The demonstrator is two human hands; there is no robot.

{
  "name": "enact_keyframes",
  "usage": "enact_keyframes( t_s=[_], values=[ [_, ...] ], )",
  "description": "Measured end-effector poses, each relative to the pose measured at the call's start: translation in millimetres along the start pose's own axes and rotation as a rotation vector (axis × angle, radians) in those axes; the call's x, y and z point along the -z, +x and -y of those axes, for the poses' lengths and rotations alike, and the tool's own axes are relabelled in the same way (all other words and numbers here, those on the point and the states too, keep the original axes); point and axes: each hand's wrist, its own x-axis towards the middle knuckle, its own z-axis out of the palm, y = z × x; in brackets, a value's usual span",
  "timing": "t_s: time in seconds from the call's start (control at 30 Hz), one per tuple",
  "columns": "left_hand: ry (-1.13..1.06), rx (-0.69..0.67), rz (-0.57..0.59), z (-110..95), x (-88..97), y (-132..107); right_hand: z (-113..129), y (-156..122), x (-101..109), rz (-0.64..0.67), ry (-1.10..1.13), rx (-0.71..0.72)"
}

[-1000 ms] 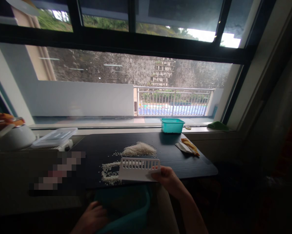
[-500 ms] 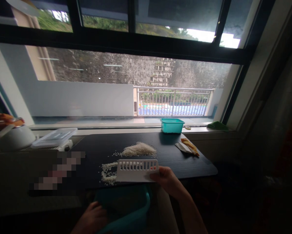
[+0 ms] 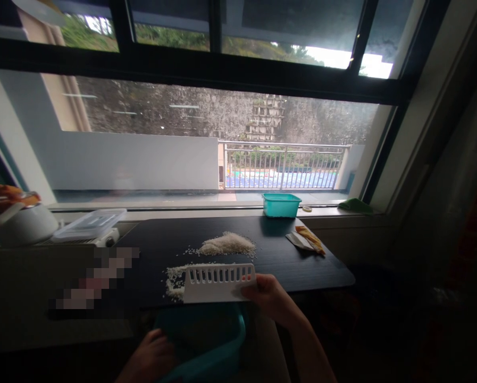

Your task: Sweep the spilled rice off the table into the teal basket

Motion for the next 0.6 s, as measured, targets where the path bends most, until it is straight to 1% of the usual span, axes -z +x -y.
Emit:
enact_keyframes(
  t_s=[0.07,0.23,0.4,0.5,0.6],
  values=[
    [-0.009,0.005,0.004,-1,1.5,0,3,4,-4,-0.007,0.003,0.0],
    [-0.037,0.048,0.067,-3,5.5,1,3,16,-13,-0.058,-0.042,-0.035],
    [-0.039,0.055,0.107,-3,5.7,4,6,11,-13,-0.005,-0.011,-0.042],
    [-0.023,0.036,0.092,-2,3.1,4,10,6,-11,0.03,0.014,-0.025],
    [-0.019,0.028,0.071,-1,1.2,2,11,6,-11,-0.005,0.014,-0.004]
  ],
)
